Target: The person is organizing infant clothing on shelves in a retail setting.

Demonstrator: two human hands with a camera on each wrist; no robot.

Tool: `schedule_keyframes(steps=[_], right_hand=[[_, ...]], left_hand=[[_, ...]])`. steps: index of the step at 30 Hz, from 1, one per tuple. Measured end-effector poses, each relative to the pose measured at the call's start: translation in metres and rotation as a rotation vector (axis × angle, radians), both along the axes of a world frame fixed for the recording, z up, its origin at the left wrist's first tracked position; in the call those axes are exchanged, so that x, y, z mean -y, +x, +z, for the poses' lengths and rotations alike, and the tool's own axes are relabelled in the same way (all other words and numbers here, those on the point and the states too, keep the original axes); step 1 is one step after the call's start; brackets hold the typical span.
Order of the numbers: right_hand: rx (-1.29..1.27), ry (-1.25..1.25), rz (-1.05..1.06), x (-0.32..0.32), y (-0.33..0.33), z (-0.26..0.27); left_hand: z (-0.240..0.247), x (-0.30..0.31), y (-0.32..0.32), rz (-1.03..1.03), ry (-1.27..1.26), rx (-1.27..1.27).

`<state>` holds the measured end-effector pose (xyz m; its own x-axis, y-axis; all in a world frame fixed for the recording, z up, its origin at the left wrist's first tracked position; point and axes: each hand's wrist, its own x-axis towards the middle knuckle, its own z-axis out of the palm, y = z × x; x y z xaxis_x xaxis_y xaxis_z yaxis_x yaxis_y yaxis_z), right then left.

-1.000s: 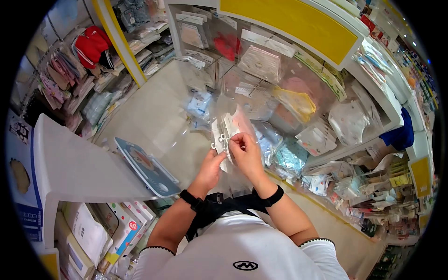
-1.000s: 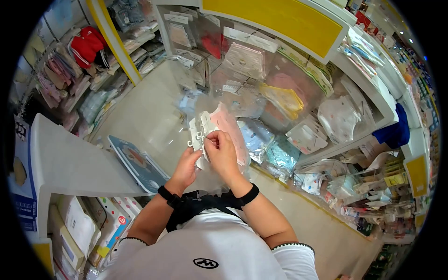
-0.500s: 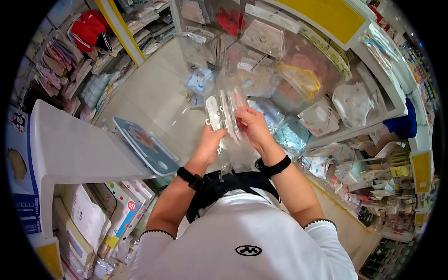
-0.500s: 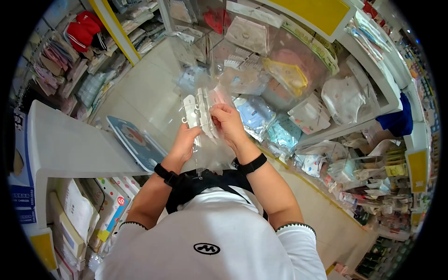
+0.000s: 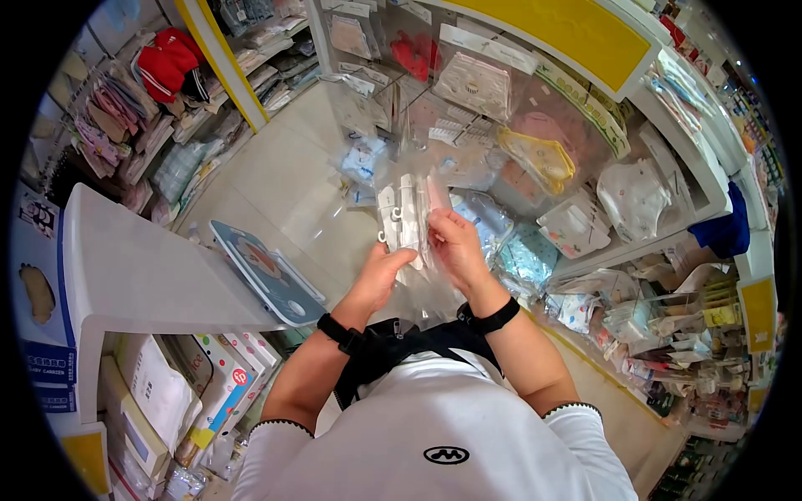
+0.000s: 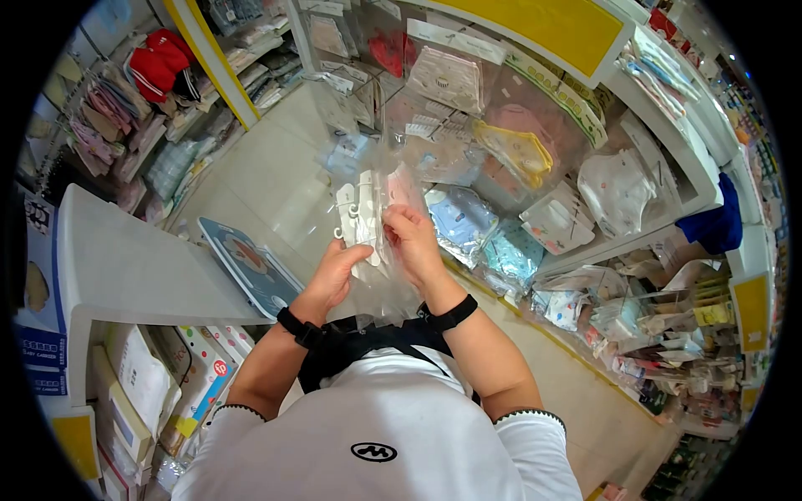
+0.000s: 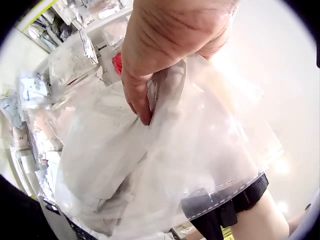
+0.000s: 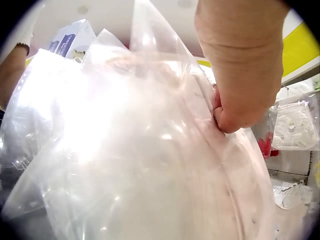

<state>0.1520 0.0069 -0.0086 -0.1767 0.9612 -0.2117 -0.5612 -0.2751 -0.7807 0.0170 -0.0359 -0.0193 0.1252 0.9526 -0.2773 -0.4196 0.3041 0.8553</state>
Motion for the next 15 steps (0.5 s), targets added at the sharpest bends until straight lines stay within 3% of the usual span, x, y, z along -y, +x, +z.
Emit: schedule_keyframes(steps=[1, 4, 5, 9, 15], right_hand=[[-0.016, 0.005, -0.015, 0.0, 0.002, 0.0], [0.263, 0.127, -0.158, -0.001, -0.004, 0.001], [0.454, 0.158, -0.208, 0.003, -0.007, 0.007], [0.741, 0.366, -0.284, 0.004, -0.015, 0.004], [1.184, 0.541, -0.13, 0.002, -0.01, 0.005]], left_hand=[[-0.002, 0.0, -0.001, -0.009, 0.017, -0.004], [0.009, 0.002, 0.006, -0.035, -0.065, -0.293], [0.006, 0.002, 0.011, -0.035, -0.049, -0.326], [-0.012, -0.003, 0.028, 0.014, 0.123, -0.449], [-0.01, -0.004, 0.029, 0.038, 0.214, -0.64]])
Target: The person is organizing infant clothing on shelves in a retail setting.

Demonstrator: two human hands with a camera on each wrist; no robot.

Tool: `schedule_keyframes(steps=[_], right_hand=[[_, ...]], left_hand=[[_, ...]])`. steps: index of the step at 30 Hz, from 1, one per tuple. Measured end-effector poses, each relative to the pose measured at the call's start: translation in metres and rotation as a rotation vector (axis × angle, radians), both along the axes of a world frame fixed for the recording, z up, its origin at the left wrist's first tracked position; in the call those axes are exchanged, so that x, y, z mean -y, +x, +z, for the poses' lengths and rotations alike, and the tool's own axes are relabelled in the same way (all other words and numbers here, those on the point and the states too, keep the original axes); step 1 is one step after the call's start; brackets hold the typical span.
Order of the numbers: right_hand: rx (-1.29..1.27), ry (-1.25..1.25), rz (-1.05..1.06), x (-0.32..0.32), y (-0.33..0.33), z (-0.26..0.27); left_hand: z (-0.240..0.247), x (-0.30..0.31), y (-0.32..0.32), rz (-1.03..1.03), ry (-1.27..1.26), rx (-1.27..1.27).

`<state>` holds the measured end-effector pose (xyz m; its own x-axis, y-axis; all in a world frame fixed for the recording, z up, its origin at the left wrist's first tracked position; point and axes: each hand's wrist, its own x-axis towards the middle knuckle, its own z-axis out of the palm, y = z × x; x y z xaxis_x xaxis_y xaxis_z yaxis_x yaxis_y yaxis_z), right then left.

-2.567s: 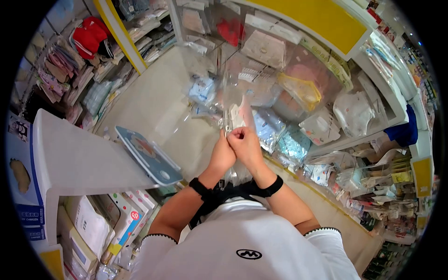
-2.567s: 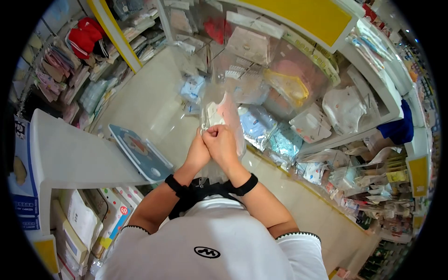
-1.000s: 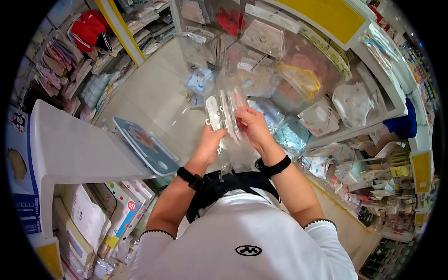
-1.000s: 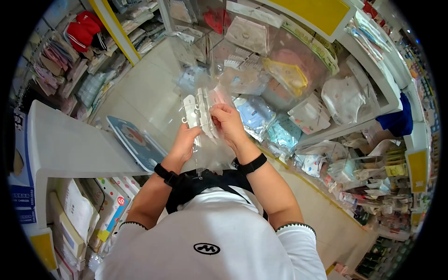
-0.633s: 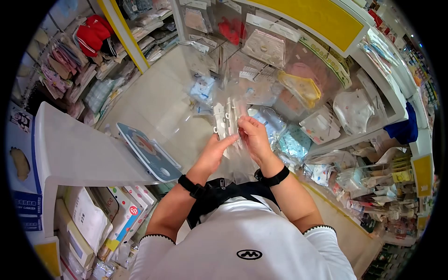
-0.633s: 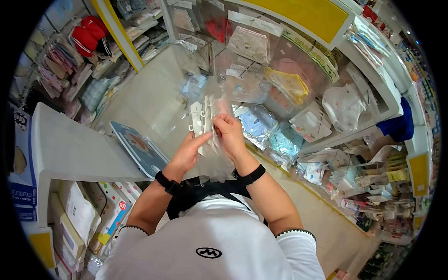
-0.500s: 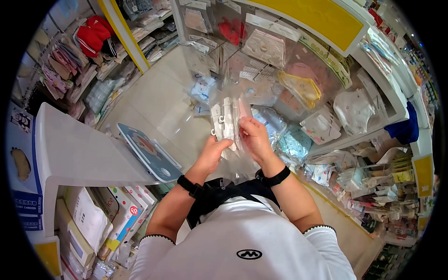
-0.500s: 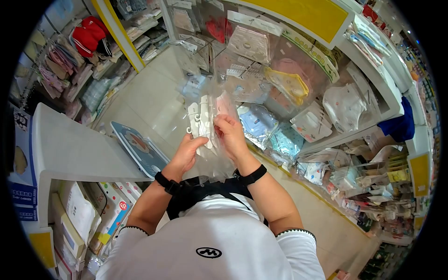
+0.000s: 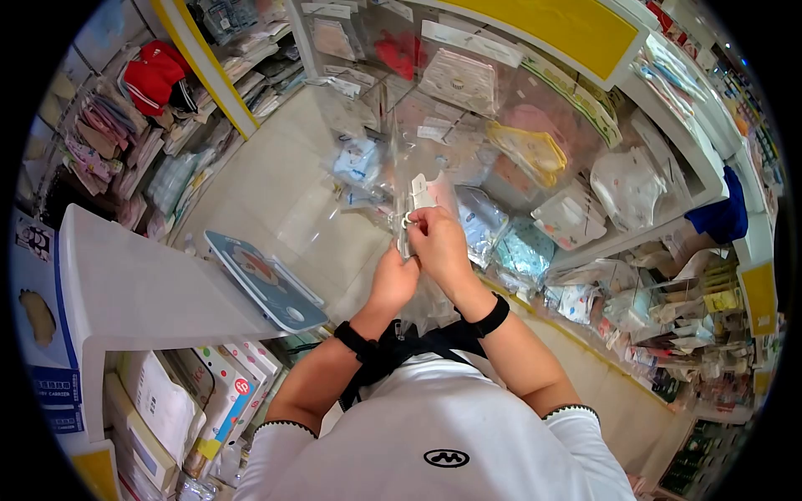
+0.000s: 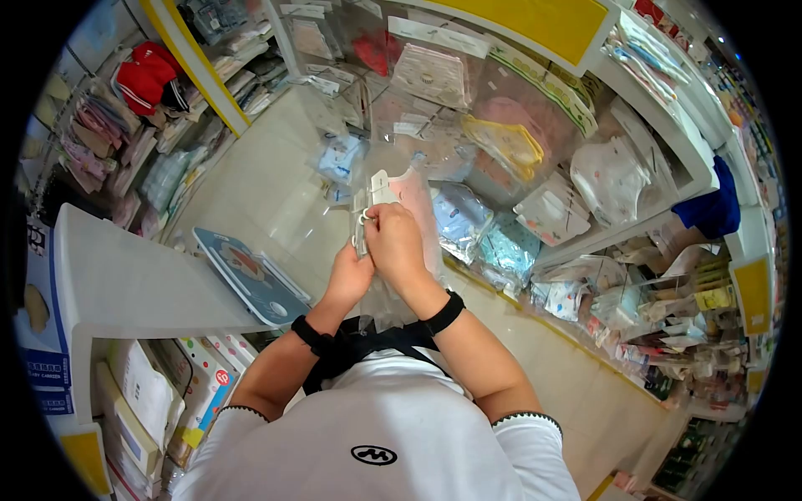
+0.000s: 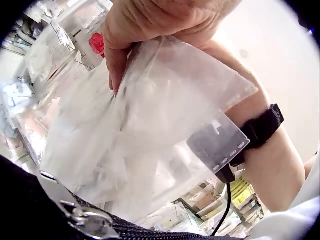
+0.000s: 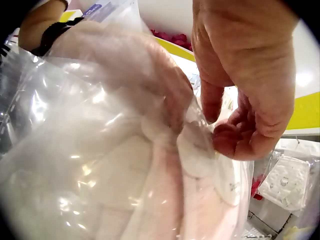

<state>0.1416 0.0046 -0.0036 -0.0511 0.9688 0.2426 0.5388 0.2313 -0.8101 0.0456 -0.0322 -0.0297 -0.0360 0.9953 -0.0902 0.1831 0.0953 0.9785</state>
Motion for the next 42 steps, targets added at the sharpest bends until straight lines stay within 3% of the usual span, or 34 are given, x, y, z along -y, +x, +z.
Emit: schedule_keyframes(steps=[3, 13, 18, 21, 22, 26, 29, 36, 42], right_hand=[[0.162, 0.043, 0.035, -0.003, -0.002, 0.0], [0.276, 0.05, 0.034, -0.01, -0.009, -0.006], [0.214, 0.087, -0.051, -0.009, -0.008, -0.009], [-0.012, 0.059, -0.139, -0.007, -0.008, 0.001], [-0.082, 0.159, -0.18, -0.008, -0.008, -0.003], [-0.5, 0.209, -0.219, -0.009, -0.012, -0.013], [-0.776, -0.001, -0.243, -0.008, -0.01, -0.013], [-0.852, -0.047, -0.218, -0.001, -0.007, -0.013], [-0.824, -0.09, -0.183, 0.0, -0.014, -0.022]], left_hand=[[-0.004, -0.001, -0.004, -0.011, 0.008, -0.089], [-0.003, -0.011, -0.015, -0.057, -0.042, -0.227], [-0.008, -0.009, -0.022, -0.133, -0.098, 0.402], [-0.009, -0.008, -0.027, -0.08, -0.172, 0.801], [-0.01, -0.008, -0.03, -0.045, -0.192, 0.928], [-0.009, -0.01, -0.024, 0.065, -0.139, 0.857], [-0.008, -0.01, -0.024, 0.027, -0.167, 0.861], [0.009, -0.009, -0.02, -0.081, -0.223, 0.678], [0.0, -0.012, -0.024, 0.041, -0.297, 0.603]])
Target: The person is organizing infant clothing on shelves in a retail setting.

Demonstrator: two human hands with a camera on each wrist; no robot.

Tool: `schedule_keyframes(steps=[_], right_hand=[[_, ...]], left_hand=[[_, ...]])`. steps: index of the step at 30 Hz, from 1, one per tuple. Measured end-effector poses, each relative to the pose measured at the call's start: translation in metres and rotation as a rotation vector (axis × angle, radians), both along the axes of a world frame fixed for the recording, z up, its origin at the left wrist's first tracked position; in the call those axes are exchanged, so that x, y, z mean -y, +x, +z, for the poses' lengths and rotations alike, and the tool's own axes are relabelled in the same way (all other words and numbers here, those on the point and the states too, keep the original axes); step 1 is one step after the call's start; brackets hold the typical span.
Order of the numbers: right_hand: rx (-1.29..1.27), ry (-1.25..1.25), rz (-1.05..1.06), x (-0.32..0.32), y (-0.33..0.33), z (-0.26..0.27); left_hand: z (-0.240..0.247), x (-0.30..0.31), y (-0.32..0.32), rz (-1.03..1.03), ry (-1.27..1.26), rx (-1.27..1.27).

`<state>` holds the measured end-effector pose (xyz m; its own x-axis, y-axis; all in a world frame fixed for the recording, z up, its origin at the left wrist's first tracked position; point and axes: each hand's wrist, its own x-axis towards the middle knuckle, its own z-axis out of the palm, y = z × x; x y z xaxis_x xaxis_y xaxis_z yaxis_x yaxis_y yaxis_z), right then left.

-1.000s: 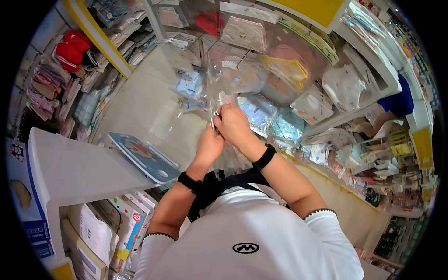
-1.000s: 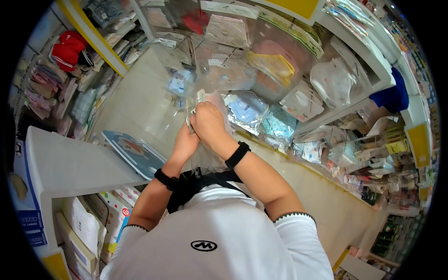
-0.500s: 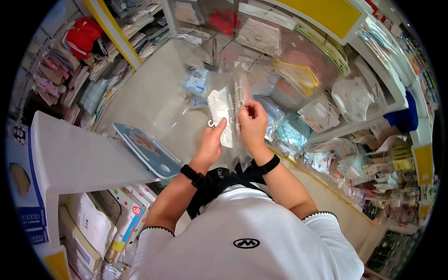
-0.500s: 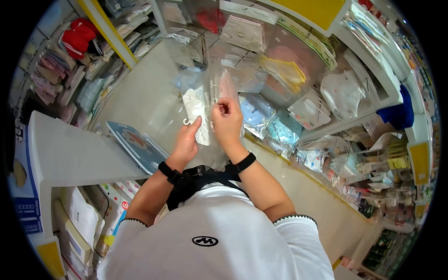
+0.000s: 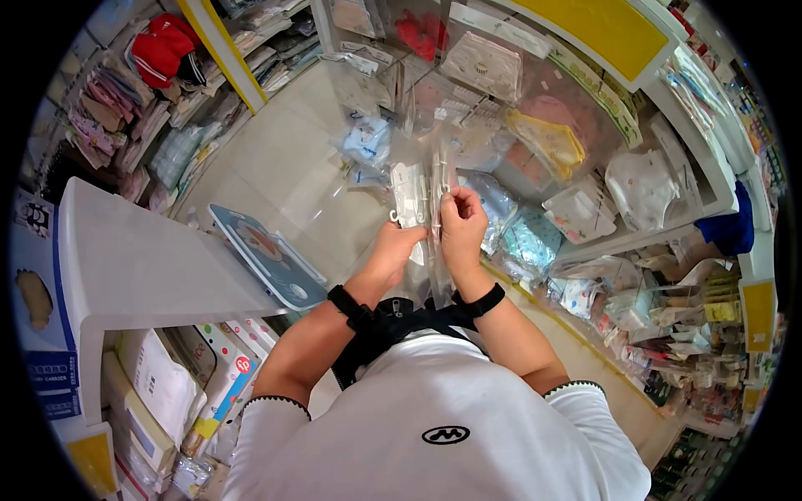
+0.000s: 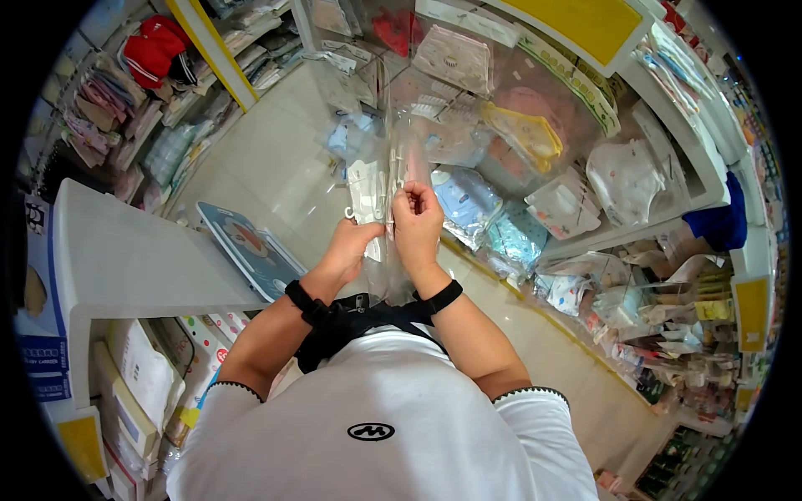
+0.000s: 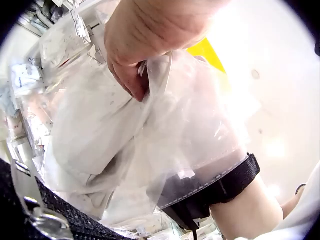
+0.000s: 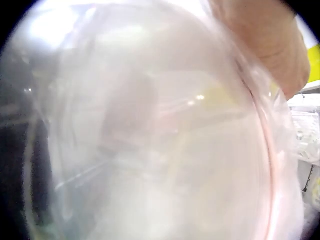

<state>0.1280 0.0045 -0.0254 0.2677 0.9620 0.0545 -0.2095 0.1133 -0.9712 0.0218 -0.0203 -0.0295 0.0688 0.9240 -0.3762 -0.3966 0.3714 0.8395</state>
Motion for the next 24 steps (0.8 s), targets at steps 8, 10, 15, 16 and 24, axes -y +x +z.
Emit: schedule_keyframes(steps=[8, 10, 15, 16, 24], right_hand=[[0.123, 0.099, -0.012, 0.007, -0.003, -0.003], [0.008, 0.052, 0.0, 0.009, 0.0, -0.003], [-0.32, -0.075, -0.043, -0.002, 0.026, -0.012], [-0.384, -0.07, -0.058, -0.003, 0.033, -0.015], [-0.66, -0.143, -0.128, 0.009, 0.067, -0.035]], left_hand=[[-0.006, 0.001, 0.001, -0.105, -0.022, 0.099], [-0.014, 0.0, -0.002, -0.159, -0.081, 0.164], [-0.02, 0.003, 0.005, -0.141, -0.291, 0.293], [-0.02, 0.003, 0.007, -0.172, -0.297, 0.324], [-0.004, 0.004, 0.033, -0.209, -0.223, 0.289]])
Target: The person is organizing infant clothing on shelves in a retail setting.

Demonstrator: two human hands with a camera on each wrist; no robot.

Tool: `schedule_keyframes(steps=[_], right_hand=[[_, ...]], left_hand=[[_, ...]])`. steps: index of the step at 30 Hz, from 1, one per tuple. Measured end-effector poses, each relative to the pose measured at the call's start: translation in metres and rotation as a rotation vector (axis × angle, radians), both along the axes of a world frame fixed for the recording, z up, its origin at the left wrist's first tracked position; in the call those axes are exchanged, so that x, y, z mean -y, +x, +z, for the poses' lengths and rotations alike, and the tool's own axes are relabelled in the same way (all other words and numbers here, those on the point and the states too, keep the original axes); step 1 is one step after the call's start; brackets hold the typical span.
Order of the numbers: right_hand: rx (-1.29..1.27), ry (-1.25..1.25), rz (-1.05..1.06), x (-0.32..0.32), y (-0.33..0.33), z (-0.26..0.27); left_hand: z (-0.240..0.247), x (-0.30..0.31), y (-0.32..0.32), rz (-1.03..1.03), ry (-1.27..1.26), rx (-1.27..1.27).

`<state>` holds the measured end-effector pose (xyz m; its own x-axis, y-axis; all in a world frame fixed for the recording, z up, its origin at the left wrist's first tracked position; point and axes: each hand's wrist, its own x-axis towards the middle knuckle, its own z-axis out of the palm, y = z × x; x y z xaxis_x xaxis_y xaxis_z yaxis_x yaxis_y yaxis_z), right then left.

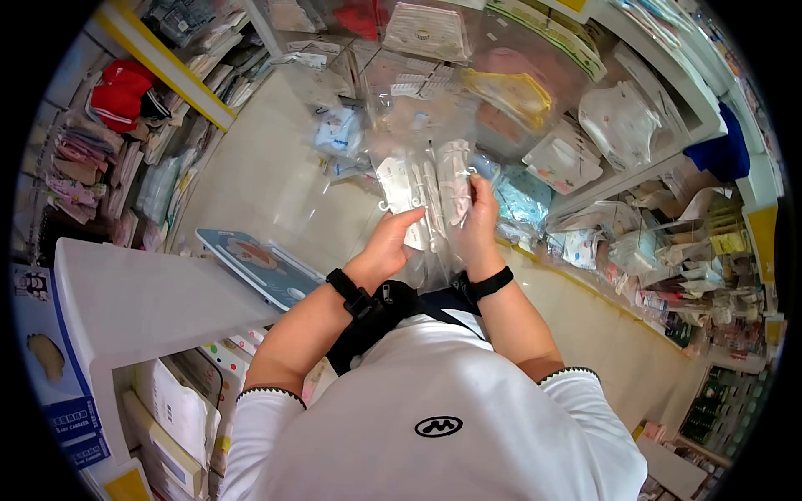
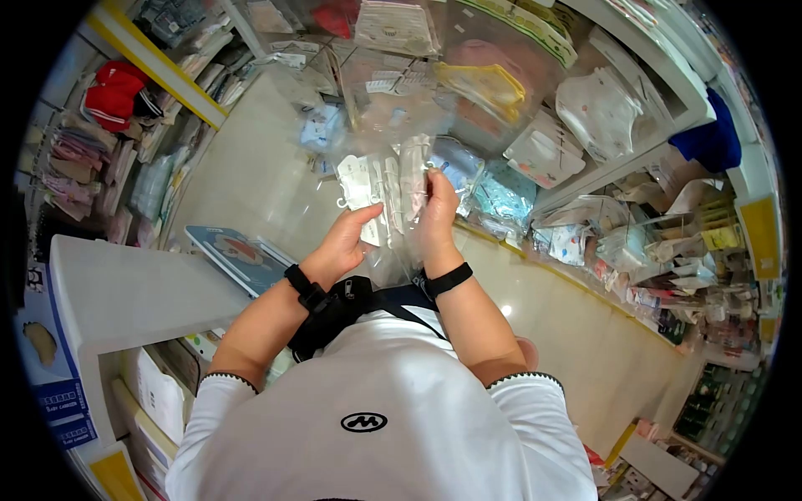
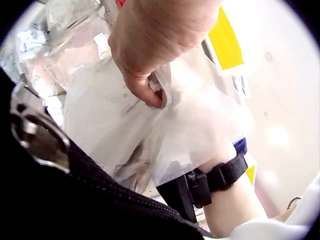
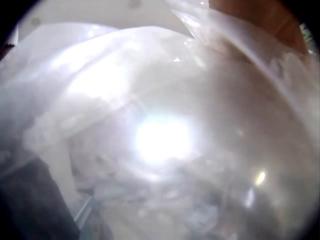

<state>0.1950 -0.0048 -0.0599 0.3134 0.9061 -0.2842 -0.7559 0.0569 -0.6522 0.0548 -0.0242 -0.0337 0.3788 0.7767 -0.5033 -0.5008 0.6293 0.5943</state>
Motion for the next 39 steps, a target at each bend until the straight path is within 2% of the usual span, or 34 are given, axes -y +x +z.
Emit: schedule_keyframes(steps=[2, 5, 8, 11, 13, 16, 19, 23, 26, 29, 30, 33, 35, 39], right_hand=[[0.171, 0.023, -0.008, -0.007, 0.005, -0.029], [0.377, 0.062, -0.035, 0.005, -0.006, 0.007], [0.376, 0.013, -0.014, 0.008, -0.018, 0.0], [0.449, 0.029, 0.035, 0.007, -0.029, 0.001], [0.517, 0.067, 0.103, 0.006, -0.023, 0.009], [0.668, 0.131, 0.223, -0.004, 0.009, 0.022], [0.817, 0.095, 0.327, -0.016, 0.051, 0.036], [1.024, 0.072, 0.58, -0.053, 0.114, 0.029], [1.228, -0.172, 0.751, -0.082, 0.157, 0.014], [1.785, 0.13, 0.618, -0.112, 0.187, -0.038], [1.749, 0.122, 0.607, -0.12, 0.187, -0.045], [1.874, 0.288, 0.559, -0.147, 0.196, -0.064], [1.812, 0.176, 0.604, -0.162, 0.201, -0.067], [1.751, 0.106, 0.674, -0.192, 0.208, -0.075]], left_hand=[[0.009, 0.0, 0.009, 0.016, 0.022, -0.007], [0.008, -0.002, 0.01, -0.109, 0.073, -0.111], [-0.002, -0.006, 0.005, -0.184, 0.08, -0.264], [0.0, -0.003, 0.004, -0.122, 0.039, -0.382], [-0.017, -0.008, -0.004, -0.082, 0.053, -0.348], [-0.029, -0.017, -0.018, -0.027, 0.034, -0.234], [-0.033, -0.025, -0.028, 0.014, -0.101, -0.151], [-0.032, -0.026, -0.043, 0.16, -0.145, -0.196], [-0.045, -0.02, -0.065, 0.337, -0.147, -0.197], [-0.026, -0.015, -0.077, 0.388, -0.244, -0.383], [-0.026, -0.015, -0.079, 0.409, -0.232, -0.366], [-0.026, -0.008, -0.078, 0.464, -0.204, -0.352], [-0.025, -0.008, -0.071, 0.526, -0.156, -0.36], [-0.014, -0.004, -0.05, 0.509, -0.293, -0.52]])
